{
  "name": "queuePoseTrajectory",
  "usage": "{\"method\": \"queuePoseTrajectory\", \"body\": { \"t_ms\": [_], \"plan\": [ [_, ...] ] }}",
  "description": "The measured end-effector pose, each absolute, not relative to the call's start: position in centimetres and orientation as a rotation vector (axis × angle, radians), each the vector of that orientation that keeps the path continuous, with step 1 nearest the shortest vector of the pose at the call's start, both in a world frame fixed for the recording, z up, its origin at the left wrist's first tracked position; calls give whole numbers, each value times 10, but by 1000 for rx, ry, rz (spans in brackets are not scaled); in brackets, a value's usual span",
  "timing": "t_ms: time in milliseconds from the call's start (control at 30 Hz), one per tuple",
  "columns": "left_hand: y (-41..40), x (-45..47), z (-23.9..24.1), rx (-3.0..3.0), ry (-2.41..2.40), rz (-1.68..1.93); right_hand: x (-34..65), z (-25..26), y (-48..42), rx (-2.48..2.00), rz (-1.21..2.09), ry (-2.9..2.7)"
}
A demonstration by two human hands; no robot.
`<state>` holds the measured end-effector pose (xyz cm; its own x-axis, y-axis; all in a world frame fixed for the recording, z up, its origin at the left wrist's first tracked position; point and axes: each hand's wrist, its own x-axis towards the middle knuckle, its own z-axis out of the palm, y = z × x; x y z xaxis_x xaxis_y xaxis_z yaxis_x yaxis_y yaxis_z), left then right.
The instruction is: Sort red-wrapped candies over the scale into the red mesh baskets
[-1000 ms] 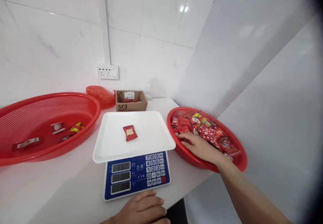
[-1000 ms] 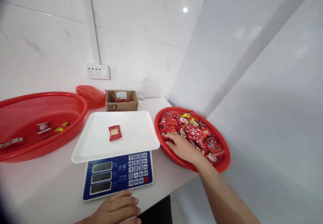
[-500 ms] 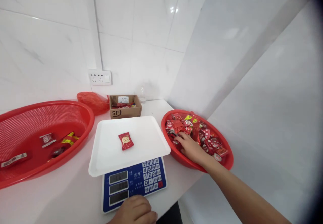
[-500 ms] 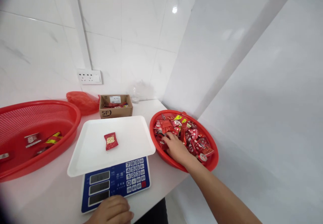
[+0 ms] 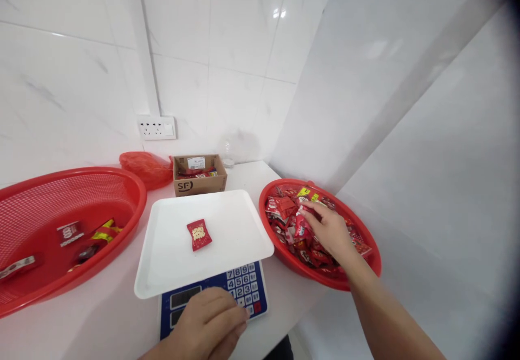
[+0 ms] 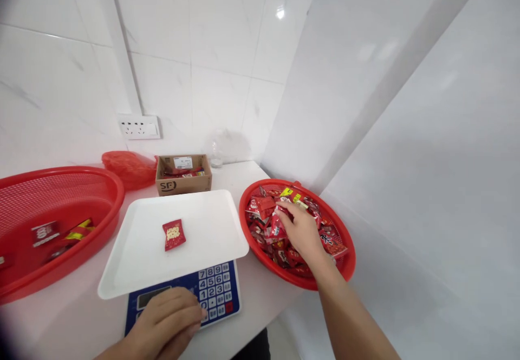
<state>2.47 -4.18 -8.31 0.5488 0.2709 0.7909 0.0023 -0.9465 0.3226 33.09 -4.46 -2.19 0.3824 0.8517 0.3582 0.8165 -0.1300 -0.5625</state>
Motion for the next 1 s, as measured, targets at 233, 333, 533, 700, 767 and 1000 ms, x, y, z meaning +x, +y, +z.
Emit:
{"method": "queuePoseTrajectory", "body": {
  "t_ms": [233,333,533,700,767,1000],
  "plan": [
    [-39,34,-59,1825,585,855,254,0,-48,-1580,276,-1286],
    [-36,43,-54,1515,481,847,208,-8,-46,-1419,480,-1440],
    [-29,40,-50,1261,612,943,161,-33,-35,-1244,723,-1400],
    [-29,32,-53,1156,712,1004,156,-40,-31,-1187,727,-1464],
    [-27,29,-54,1131,749,1037,159,-42,-34,-1236,709,-1495],
    [-22,21,-57,1171,692,1029,175,-52,-43,-1264,786,-1523]
  ]
}}
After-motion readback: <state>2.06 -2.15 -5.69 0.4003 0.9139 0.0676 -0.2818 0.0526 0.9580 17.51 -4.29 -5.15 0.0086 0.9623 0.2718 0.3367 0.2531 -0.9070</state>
